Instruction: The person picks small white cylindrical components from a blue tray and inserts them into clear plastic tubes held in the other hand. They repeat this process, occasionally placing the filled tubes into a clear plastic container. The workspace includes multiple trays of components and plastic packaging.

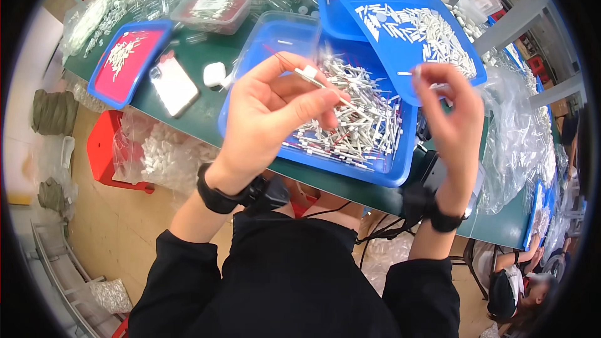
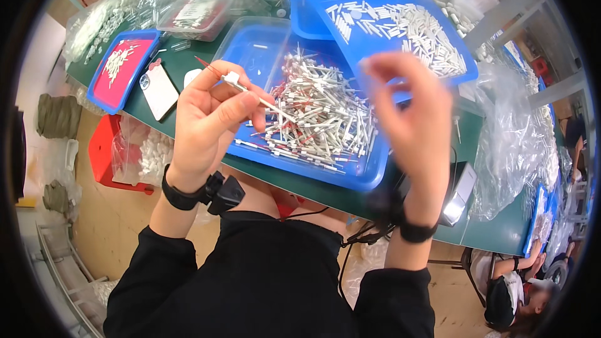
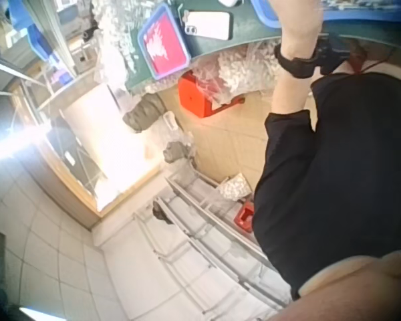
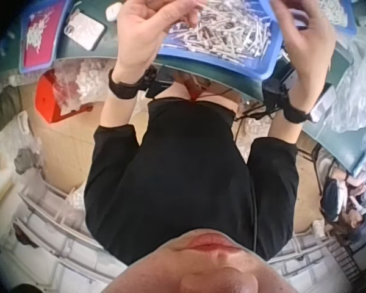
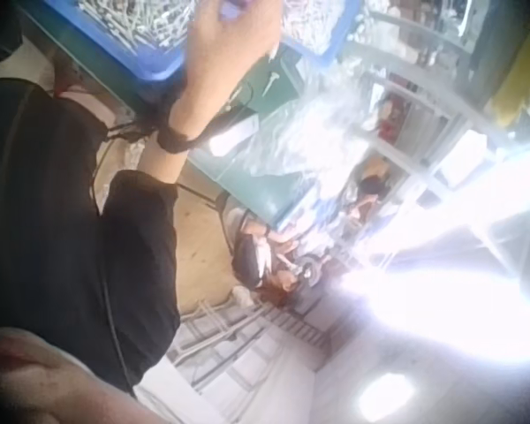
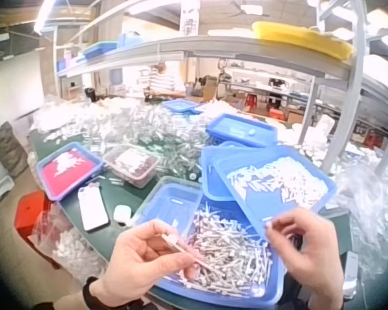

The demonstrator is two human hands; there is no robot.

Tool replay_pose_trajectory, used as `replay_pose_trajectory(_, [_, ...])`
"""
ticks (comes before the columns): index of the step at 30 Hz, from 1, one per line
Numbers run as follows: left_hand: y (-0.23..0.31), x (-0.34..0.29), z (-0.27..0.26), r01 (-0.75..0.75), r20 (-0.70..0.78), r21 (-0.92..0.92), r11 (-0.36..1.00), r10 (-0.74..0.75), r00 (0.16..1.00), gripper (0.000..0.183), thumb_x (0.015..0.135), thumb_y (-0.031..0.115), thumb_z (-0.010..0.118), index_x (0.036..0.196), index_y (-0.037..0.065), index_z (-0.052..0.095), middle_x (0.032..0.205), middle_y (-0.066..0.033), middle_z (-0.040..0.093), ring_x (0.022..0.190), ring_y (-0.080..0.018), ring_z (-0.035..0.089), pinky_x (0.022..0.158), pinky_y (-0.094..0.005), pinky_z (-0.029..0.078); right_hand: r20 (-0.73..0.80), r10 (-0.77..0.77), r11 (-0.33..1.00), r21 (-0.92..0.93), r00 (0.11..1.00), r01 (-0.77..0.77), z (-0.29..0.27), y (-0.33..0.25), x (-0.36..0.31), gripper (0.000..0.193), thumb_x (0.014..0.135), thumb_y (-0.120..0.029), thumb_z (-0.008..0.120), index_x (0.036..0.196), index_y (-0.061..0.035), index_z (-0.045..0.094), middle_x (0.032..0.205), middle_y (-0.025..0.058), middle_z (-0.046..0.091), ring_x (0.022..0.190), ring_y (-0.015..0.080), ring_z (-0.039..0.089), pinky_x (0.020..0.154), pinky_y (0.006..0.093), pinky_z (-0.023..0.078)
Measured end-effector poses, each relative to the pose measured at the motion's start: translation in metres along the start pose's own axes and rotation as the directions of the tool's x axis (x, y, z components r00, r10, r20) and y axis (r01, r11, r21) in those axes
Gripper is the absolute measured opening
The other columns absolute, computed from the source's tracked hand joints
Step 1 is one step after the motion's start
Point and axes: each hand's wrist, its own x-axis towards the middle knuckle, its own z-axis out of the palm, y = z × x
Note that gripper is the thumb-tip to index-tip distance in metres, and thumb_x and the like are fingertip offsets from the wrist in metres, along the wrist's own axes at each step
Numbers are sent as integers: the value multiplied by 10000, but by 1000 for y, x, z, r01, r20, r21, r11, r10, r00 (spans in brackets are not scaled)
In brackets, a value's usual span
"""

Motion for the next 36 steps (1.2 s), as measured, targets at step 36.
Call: replay_pose_trajectory(36, [-27, -12, 13, -297, 196, 417, 859, 234, 952, 197, 843, -130, 600, 1028, -74, 641, 931, -159, 680, 812, -216, 693, 699, -285, 568, 74, 48, 979, 192, 996, -61, 19, -13, -53, 110, 782, 36, 681, 888, 6, 681, 774, 84, 686, 657, 151, 655, 619, 253, 516])
